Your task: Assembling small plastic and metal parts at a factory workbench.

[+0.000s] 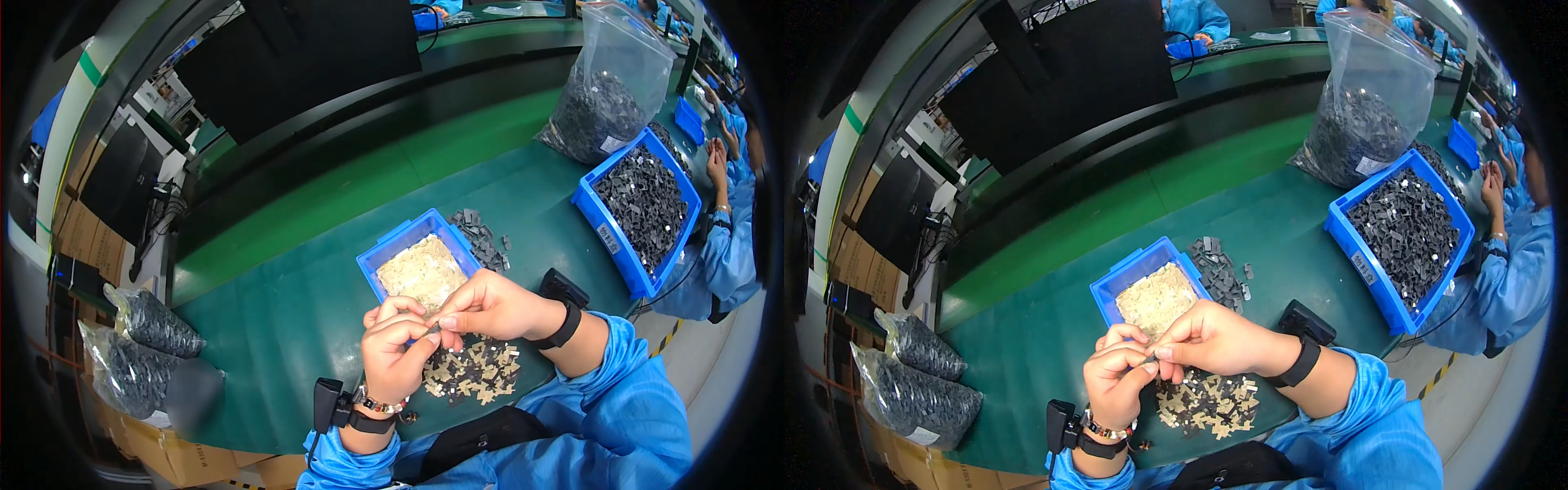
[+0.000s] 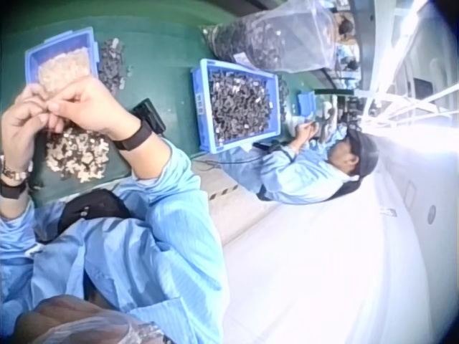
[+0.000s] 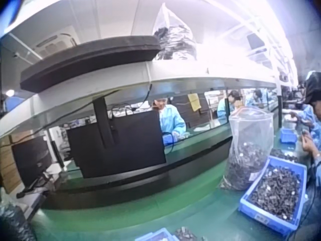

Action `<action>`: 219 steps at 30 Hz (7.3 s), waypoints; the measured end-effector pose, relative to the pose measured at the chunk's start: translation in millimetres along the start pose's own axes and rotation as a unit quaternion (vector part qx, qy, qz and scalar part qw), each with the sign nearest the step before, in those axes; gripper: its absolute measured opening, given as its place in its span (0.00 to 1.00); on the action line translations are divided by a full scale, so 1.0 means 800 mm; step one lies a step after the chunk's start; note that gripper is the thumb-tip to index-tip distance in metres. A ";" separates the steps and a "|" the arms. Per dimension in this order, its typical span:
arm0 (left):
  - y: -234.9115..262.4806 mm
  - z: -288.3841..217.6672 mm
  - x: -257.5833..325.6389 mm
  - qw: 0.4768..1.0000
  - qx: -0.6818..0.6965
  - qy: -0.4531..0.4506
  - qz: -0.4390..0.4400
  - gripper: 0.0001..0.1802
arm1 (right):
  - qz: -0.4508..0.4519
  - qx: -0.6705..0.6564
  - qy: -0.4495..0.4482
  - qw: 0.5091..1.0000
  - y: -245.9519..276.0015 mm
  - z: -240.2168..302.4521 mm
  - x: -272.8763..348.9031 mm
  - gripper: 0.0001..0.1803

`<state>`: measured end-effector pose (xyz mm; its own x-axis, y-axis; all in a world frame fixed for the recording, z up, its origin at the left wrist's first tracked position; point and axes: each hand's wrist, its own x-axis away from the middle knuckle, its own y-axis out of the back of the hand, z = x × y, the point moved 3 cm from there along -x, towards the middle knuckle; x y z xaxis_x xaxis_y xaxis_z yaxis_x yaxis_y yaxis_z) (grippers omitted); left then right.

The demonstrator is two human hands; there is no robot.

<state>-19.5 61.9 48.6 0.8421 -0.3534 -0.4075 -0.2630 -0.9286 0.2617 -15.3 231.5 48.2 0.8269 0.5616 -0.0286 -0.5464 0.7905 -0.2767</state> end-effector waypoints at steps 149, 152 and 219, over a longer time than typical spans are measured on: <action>0.005 0.001 -0.007 0.998 -0.050 -0.039 0.031 0.02 | -0.107 0.139 0.037 0.984 -0.008 0.013 0.009 0.03; 0.008 0.003 -0.006 0.998 -0.035 -0.050 -0.010 0.02 | -0.070 0.198 0.027 0.977 -0.009 0.024 0.011 0.03; 0.007 -0.005 -0.006 0.975 -0.194 -0.080 -0.068 0.03 | -0.193 0.505 0.284 0.792 -0.014 0.026 0.006 0.05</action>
<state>-22.9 58.8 55.1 0.7646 -0.2719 -0.5844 0.0697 -0.8665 0.4944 -7.7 230.3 71.2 0.7276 0.2573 -0.6360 0.1708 0.8299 0.5311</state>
